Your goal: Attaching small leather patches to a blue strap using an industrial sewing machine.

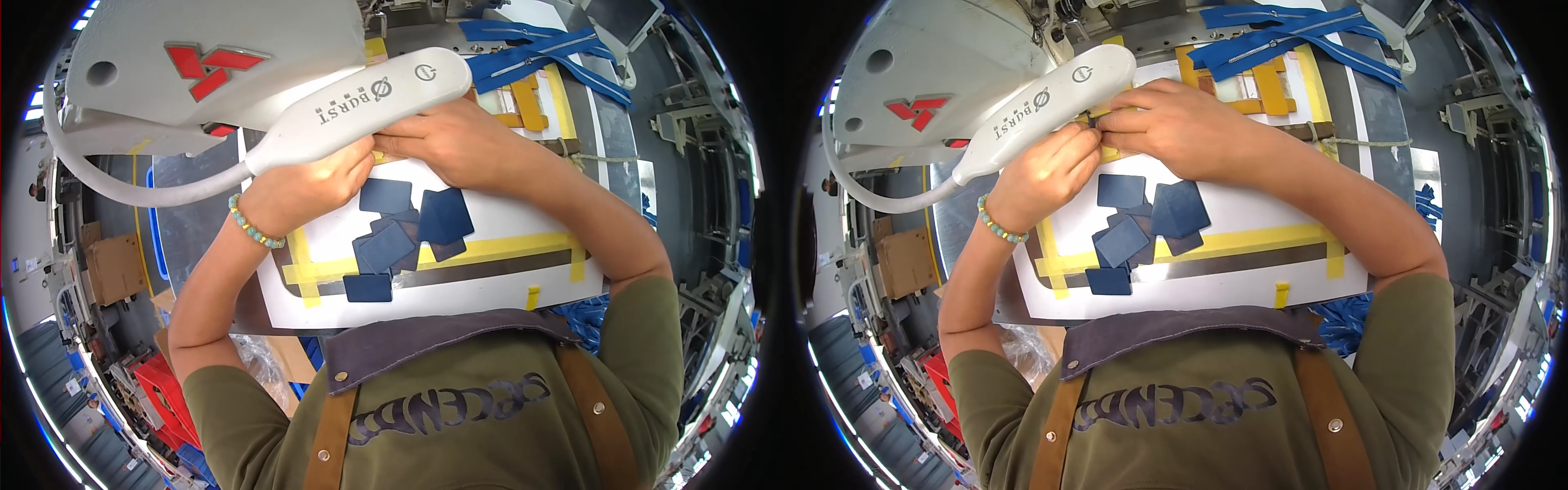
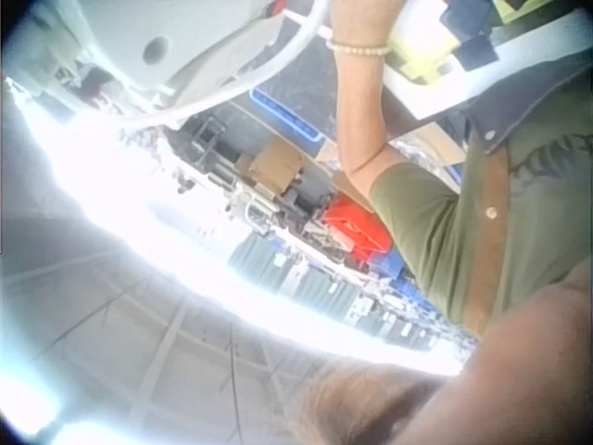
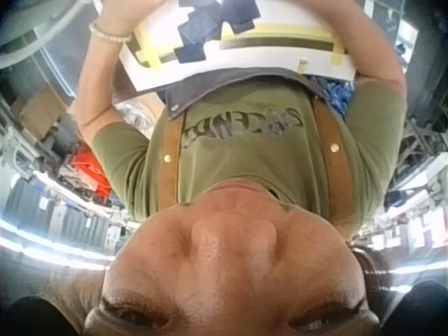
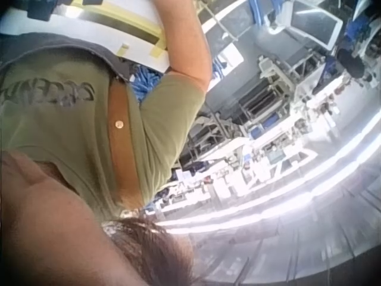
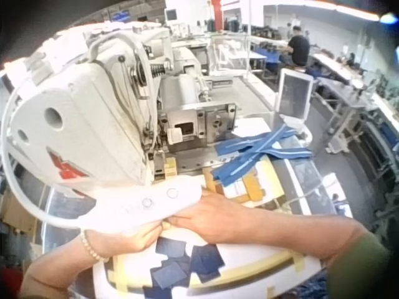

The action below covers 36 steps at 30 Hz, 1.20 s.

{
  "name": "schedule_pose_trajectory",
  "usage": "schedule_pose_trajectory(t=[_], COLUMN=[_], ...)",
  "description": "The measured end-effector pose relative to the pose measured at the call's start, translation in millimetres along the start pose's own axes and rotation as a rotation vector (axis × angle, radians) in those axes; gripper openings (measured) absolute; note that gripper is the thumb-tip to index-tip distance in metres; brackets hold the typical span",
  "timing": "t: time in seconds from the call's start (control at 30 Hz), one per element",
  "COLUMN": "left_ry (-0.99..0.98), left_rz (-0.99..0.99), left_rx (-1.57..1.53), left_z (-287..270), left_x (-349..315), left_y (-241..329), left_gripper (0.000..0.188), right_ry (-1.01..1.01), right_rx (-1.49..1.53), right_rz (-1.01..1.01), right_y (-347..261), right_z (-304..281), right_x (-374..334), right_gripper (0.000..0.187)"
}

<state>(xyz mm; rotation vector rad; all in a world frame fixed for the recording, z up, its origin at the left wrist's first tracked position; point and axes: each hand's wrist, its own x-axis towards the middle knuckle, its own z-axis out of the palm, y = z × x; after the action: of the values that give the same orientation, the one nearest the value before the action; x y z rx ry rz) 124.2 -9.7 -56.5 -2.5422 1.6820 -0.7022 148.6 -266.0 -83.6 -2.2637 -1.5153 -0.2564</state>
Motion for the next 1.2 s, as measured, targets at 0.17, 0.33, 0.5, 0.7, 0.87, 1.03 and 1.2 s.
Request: schedule_pose_trajectory(t=[0.17, 0.33, 0.5, 0.7, 0.87, 1.03, 1.2], left_ry=[-0.069, 0.042, 0.143, 0.23, 0.206, 0.07, 0.044], left_rz=[-0.097, -0.065, -0.152, -0.28, -0.308, -0.935, -1.133], left_rx=[-0.015, -0.02, -0.038, -0.241, -0.476, -1.695, -1.915], left_z=[5, -3, -13, -15, -25, -35, -27], left_x=[-7, -9, -10, -7, 10, 19, 26], left_y=[11, 12, 19, 32, 55, 70, 68], left_gripper=[0.024, 0.029, 0.035, 0.024, 0.022, 0.032, 0.033], right_ry=[0.08, 0.004, 0.005, 0.071, 0.275, 0.313, 0.063], right_rx=[0.0, -0.154, -0.41, -0.381, -0.285, -0.173, -0.046], right_rz=[-0.037, 0.179, 0.416, 0.403, 0.323, 0.071, -0.152], right_y=[5, 8, 54, 73, 74, 16, -24], right_z=[9, -73, -106, -86, -96, -85, -52], right_x=[-2, -2, -51, -70, -77, -48, -24], right_gripper=[0.038, 0.035, 0.031, 0.019, 0.021, 0.027, 0.029])
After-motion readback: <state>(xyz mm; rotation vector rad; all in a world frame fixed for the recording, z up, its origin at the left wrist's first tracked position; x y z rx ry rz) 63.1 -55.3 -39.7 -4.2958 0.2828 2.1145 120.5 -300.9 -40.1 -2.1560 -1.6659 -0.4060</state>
